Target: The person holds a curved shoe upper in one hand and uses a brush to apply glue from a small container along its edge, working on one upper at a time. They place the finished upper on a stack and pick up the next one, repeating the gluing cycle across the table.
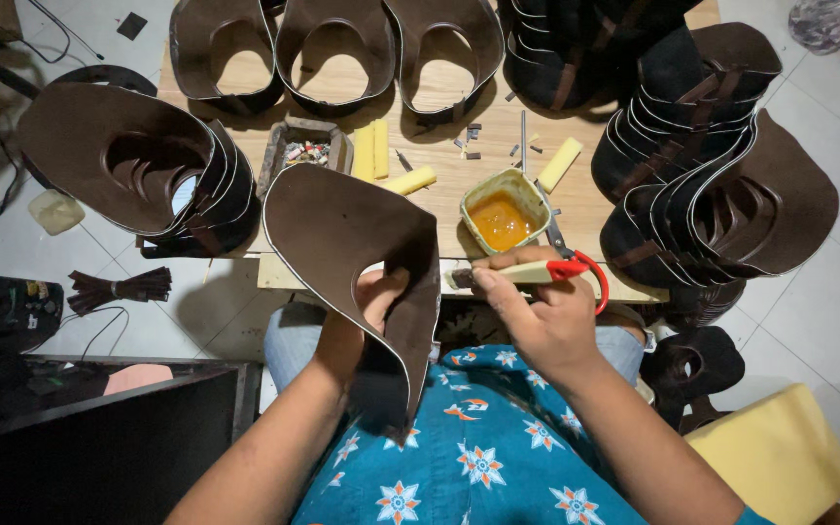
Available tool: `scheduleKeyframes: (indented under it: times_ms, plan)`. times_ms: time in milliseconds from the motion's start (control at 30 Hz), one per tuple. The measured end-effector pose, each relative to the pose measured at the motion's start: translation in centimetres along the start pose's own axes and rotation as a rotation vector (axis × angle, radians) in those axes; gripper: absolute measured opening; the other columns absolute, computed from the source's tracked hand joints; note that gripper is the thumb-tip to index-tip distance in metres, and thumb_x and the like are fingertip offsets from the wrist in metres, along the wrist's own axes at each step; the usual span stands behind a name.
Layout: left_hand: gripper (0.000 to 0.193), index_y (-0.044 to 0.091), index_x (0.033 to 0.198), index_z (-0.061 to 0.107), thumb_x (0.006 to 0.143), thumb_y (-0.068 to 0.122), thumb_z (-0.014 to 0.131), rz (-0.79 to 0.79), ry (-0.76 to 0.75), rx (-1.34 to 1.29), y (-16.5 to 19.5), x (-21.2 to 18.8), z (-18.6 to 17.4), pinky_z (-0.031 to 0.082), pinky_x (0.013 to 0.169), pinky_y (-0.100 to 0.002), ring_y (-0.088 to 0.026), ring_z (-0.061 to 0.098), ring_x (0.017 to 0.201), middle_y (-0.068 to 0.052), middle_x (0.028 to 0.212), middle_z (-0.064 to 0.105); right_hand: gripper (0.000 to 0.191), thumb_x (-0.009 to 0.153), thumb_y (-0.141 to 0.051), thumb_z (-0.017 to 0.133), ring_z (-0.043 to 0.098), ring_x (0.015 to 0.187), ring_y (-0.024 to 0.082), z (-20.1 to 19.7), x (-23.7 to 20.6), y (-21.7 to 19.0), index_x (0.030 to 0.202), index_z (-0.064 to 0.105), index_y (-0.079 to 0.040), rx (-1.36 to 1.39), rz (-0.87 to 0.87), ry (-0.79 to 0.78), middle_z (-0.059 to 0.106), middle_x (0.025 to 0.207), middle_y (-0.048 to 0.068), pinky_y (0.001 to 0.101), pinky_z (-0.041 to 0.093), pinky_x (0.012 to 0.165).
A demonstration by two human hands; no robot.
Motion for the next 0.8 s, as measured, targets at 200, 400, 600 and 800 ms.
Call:
scheduleKeyframes:
  times_ms: [200,400,600,800]
  plan:
    - [0.027,-0.004,0.109,0.068,0.101,0.018,0.054,0.003,-0.019,-0.103,0.4,-0.3,0.2,0.053,0.076,-0.031,-0.015,0.066,0.083,-0.008,0.093,0.072,0.013,0.092,-0.013,0.075,0.072,0.080,0.014,0.7,-0.1,0.4,0.097,0.072,-0.001,-0.067,0.002,-0.088,0.076,0.090,0.007,0.0272,0.056,0.074]
    - [0.028,-0.004,0.113,0.068,0.098,0.016,0.057,-0.040,0.050,-0.009,-0.4,-0.3,-0.1,0.053,0.082,-0.031,-0.016,0.066,0.090,-0.008,0.099,0.072,0.014,0.093,-0.012,0.075,0.073,0.079,0.014,1.2,-0.2,0.0,0.100,0.072,-0.001,-0.170,-0.098,-0.096,0.075,0.091,0.007,0.0267,0.056,0.071]
    - [0.028,-0.004,0.117,0.064,0.102,0.018,0.055,0.161,-0.011,0.086,-0.4,-0.2,-0.3,0.052,0.087,-0.031,-0.016,0.063,0.097,-0.008,0.106,0.069,0.015,0.095,-0.010,0.073,0.073,0.083,0.017,1.0,-0.3,-0.6,0.105,0.070,0.001,-0.092,-0.137,-0.024,0.075,0.096,0.009,0.0277,0.057,0.075]
    - [0.026,-0.003,0.109,0.068,0.100,0.018,0.058,0.182,0.162,0.274,0.0,-1.1,-0.4,0.054,0.077,-0.032,-0.016,0.063,0.086,-0.007,0.098,0.071,0.012,0.093,-0.013,0.074,0.073,0.076,0.015,1.3,-0.2,0.0,0.097,0.072,-0.002,-0.200,0.000,-0.225,0.075,0.086,0.008,0.0283,0.056,0.070]
Point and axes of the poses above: each hand's wrist, its own x-axis towards the middle knuckle, its own z-axis out of the palm, y = z × x, the point moved 3 cm from there along x, towards the middle knuckle
